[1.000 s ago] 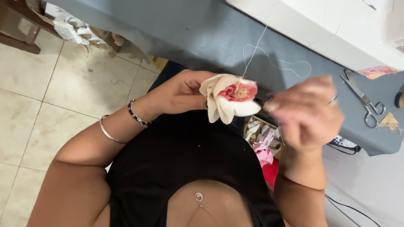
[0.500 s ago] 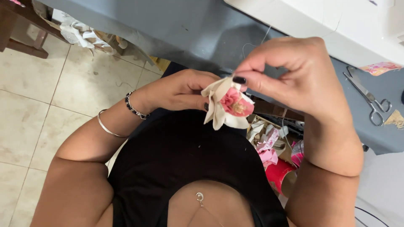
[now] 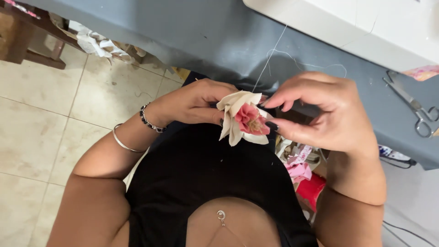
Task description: Hand-sewing and assembling a decorative fabric flower
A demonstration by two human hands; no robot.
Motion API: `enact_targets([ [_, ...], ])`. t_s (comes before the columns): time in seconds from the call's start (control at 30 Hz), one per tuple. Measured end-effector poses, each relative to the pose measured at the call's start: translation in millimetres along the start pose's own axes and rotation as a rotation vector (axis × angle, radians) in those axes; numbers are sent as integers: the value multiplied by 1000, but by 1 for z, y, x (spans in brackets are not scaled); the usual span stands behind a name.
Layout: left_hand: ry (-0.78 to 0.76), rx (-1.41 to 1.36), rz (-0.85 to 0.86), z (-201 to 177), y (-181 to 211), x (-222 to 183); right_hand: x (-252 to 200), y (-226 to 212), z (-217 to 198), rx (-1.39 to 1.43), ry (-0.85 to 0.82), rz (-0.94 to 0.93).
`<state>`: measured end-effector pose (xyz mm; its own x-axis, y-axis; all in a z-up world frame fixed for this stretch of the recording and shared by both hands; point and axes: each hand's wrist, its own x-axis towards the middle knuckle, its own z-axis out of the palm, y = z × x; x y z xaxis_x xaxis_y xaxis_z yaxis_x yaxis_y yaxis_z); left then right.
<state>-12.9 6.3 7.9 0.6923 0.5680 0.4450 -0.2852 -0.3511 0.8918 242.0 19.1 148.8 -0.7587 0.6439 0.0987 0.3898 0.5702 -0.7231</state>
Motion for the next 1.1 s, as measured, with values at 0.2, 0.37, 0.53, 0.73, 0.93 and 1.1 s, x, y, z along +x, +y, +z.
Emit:
enact_targets([
  [0.2, 27, -24, -1, 6, -3, 5, -4, 4, 6, -75, 91, 48],
  [0.37, 47, -27, -4, 8, -5, 7, -7, 16, 14, 5, 144, 147],
  [0.53, 75, -110, -185, 12, -3, 1, -10, 15, 18, 60, 172, 227],
  [0.73, 70, -2, -137, 17, -9, -1, -16, 17, 27, 46, 183, 214],
  [0.93, 129, -31, -25, 18, 3, -7, -27, 9, 24, 251, 249, 109],
  [1.1, 341, -36, -275, 22, 10, -16, -32, 5, 38, 270, 450, 174],
])
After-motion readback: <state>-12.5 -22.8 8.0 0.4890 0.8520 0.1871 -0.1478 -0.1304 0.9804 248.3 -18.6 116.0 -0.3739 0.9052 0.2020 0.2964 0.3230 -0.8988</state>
